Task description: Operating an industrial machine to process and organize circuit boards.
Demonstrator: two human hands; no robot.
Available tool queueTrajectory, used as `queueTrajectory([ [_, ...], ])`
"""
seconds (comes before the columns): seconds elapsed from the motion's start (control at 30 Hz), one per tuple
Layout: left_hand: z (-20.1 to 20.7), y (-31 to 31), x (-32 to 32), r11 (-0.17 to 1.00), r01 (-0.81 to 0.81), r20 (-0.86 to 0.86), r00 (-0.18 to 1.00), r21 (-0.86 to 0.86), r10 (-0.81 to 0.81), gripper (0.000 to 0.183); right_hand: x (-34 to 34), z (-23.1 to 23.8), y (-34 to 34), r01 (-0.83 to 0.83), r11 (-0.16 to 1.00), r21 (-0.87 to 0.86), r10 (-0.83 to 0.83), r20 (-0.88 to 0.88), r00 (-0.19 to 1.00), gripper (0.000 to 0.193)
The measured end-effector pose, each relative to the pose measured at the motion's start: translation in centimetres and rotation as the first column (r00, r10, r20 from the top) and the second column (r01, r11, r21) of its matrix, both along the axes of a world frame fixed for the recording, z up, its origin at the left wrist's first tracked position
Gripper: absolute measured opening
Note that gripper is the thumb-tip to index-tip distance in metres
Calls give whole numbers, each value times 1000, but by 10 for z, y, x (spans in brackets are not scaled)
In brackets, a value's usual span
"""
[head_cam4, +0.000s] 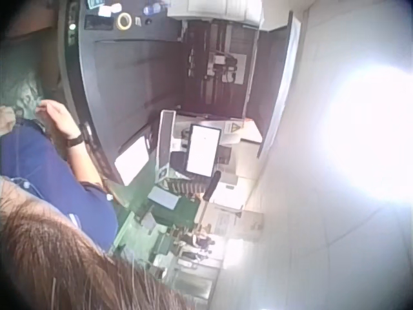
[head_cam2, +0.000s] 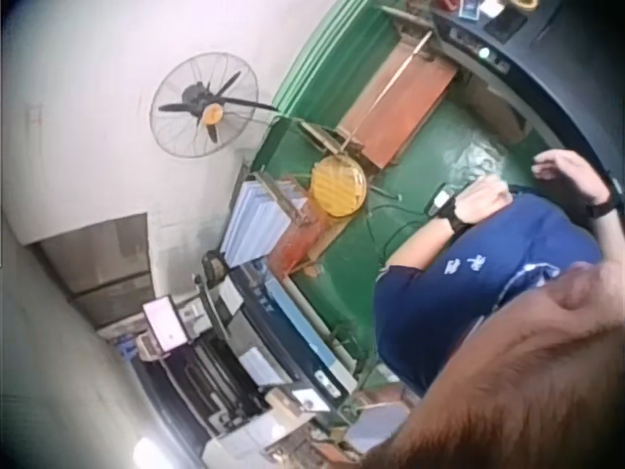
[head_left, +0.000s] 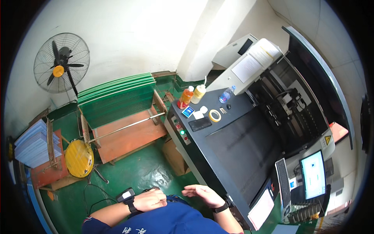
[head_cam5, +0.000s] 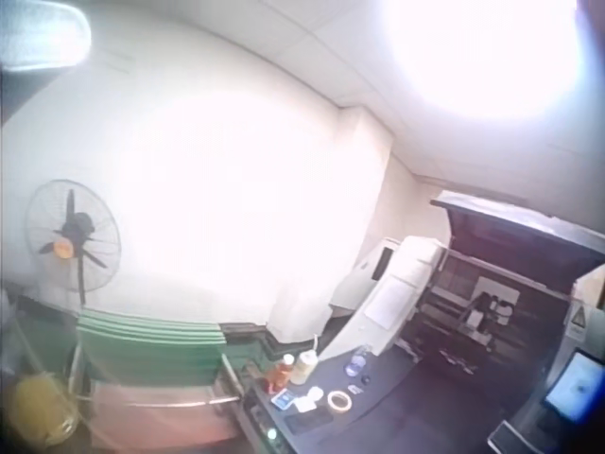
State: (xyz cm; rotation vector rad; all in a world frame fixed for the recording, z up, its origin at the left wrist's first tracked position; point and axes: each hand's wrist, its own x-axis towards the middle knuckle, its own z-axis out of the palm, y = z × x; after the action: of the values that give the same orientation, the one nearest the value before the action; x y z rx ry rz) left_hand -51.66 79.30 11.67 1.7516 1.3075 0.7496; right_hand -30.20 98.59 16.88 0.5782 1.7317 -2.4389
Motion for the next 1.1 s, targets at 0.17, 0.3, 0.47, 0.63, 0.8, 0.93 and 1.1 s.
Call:
queueTrajectory([
  [0.17, 8, -25, 30, 980, -115, 320, 946, 164, 57, 47, -17, -11, -32, -57, 997, 47, 56, 8, 998, 47],
  [0.3, -2, -48, 64, 982, 135, 601, 776, 136, -190, 49, -13, -27, -58, -25, 999, 31, 26, -31, 999, 47],
  [0.47, 1, -83, 98, 948, 272, 369, 875, 165, -315, 54, 28, -62, -106, 44, 998, -35, -46, -35, 998, 44],
  [0.63, 8, -112, 136, 879, 459, 174, 883, -125, -436, 51, 58, -102, -163, 141, 963, -229, -118, 111, 987, 41],
  [0.8, 2, -156, 146, 890, 422, 270, 890, -175, -369, 51, 52, -124, -219, 115, 930, -348, -57, 172, 983, 42],
  [0.93, -2, -225, 124, 966, 205, 315, 938, -155, -148, 48, 24, -140, -256, -73, 930, -359, 149, 188, 971, 43],
  [1.1, -17, -359, 98, 968, -223, 436, 864, -119, 252, 43, -43, -126, -325, -386, 851, -355, 483, 245, 840, 54],
])
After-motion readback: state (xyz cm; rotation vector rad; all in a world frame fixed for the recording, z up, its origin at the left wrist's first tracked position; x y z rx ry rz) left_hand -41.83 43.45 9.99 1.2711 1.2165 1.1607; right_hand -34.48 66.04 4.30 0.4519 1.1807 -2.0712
